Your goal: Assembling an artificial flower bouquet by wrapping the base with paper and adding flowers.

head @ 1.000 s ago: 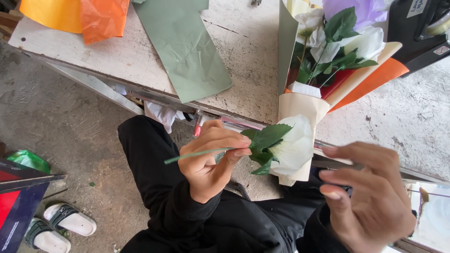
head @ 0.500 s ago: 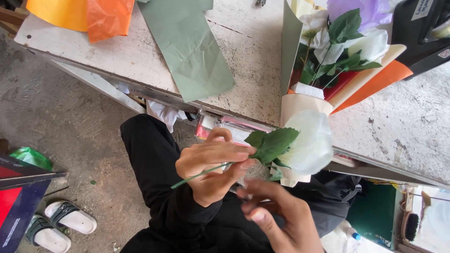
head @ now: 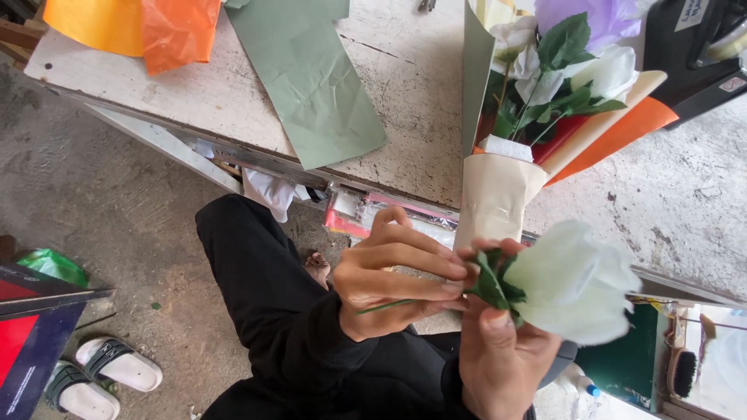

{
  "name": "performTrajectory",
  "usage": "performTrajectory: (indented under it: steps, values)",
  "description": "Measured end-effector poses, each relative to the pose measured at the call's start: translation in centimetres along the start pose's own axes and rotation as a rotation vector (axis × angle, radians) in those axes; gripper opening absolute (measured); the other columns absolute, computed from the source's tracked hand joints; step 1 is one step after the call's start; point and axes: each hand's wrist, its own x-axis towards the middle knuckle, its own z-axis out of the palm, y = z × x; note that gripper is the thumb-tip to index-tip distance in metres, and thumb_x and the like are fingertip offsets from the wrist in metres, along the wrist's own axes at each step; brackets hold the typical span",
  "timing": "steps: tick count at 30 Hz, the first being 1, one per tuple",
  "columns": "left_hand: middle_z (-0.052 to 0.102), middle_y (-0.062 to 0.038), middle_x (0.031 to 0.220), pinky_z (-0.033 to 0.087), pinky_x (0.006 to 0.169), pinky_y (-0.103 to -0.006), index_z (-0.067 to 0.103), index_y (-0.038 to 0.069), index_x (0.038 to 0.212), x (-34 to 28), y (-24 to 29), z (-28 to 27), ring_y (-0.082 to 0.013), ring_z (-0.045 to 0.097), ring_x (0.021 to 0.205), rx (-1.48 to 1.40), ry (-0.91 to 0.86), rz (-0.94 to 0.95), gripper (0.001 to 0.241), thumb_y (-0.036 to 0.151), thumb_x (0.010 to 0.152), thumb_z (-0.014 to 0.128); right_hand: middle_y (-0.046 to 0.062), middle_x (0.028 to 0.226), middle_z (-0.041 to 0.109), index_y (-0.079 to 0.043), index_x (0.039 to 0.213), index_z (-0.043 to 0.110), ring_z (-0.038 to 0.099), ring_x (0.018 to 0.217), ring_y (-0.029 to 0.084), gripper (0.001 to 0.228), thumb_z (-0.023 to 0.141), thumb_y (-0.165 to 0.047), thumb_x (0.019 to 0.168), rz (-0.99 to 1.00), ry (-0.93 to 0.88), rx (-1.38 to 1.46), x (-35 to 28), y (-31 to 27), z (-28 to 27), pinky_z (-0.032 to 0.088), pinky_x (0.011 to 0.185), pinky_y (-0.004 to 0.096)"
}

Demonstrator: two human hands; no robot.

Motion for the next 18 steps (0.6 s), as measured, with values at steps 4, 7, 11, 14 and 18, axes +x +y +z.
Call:
performTrajectory:
  steps: [4, 7, 11, 14, 18]
  values:
    - [0.077, -0.002, 0.112, 0.048, 0.087, -0.0373, 0.072, 0.013, 0.113, 0.1, -0.6, 0.1, -0.0169, 0.075, 0.1, 0.018, -0.092, 0.086, 0.029, 0.022, 0.089, 0.087, 0.024, 0.119, 0.062, 0.008, 0.137, 0.053, 0.067, 0.107, 0.037, 0.07, 0.086, -0.022, 0.083, -0.111, 0.062, -0.005, 0.4, -0.3, -0.5, 0.059, 0.104, 0.055]
    - [0.079, 0.001, 0.107, 0.046, 0.097, -0.0331, 0.07, 0.013, 0.124, -0.1, -0.6, -1.3, -0.0151, 0.075, 0.095, -0.004, -0.375, -0.046, 0.053, 0.037, 0.08, 0.089, 0.015, 0.133, 0.065, 0.004, 0.136, 0.058, 0.067, 0.116, 0.029, 0.061, 0.087, -0.015, 0.086, -0.198, 0.05, 0.03, 2.0, -1.1, -1.6, 0.064, 0.095, 0.051]
    - [0.07, 0.007, 0.133, 0.046, 0.106, -0.0329, 0.056, 0.011, 0.146, 0.1, -0.3, -2.6, -0.0132, 0.065, 0.098, -0.151, -0.568, -0.265, 0.091, 0.051, 0.071, 0.088, 0.017, 0.137, 0.06, 0.001, 0.147, 0.047, 0.064, 0.117, 0.028, 0.069, 0.078, -0.012, 0.087, -0.202, 0.099, -0.071, 3.4, -2.3, -2.1, 0.064, 0.094, 0.051]
    - [0.078, -0.003, 0.108, 0.056, 0.094, -0.031, 0.049, 0.004, 0.149, -0.4, -0.1, -1.3, -0.016, 0.07, 0.093, -0.154, -0.401, -0.381, 0.055, 0.03, 0.103, 0.066, 0.018, 0.131, 0.059, -0.002, 0.152, 0.043, 0.062, 0.116, 0.028, 0.074, 0.075, -0.012, 0.086, -0.224, 0.115, -0.186, 3.6, -2.3, -1.7, 0.065, 0.09, 0.052]
    - [0.073, -0.008, 0.087, 0.053, 0.065, -0.0279, 0.069, 0.007, 0.119, -0.4, -0.3, 0.0, -0.0168, 0.065, 0.066, -0.163, -0.305, -0.427, 0.021, 0.018, 0.101, 0.067, 0.014, 0.121, 0.066, 0.004, 0.14, 0.054, 0.065, 0.109, 0.021, 0.066, 0.079, -0.015, 0.081, -0.206, 0.137, -0.333, 3.5, -1.5, -1.1, 0.06, 0.105, 0.042]
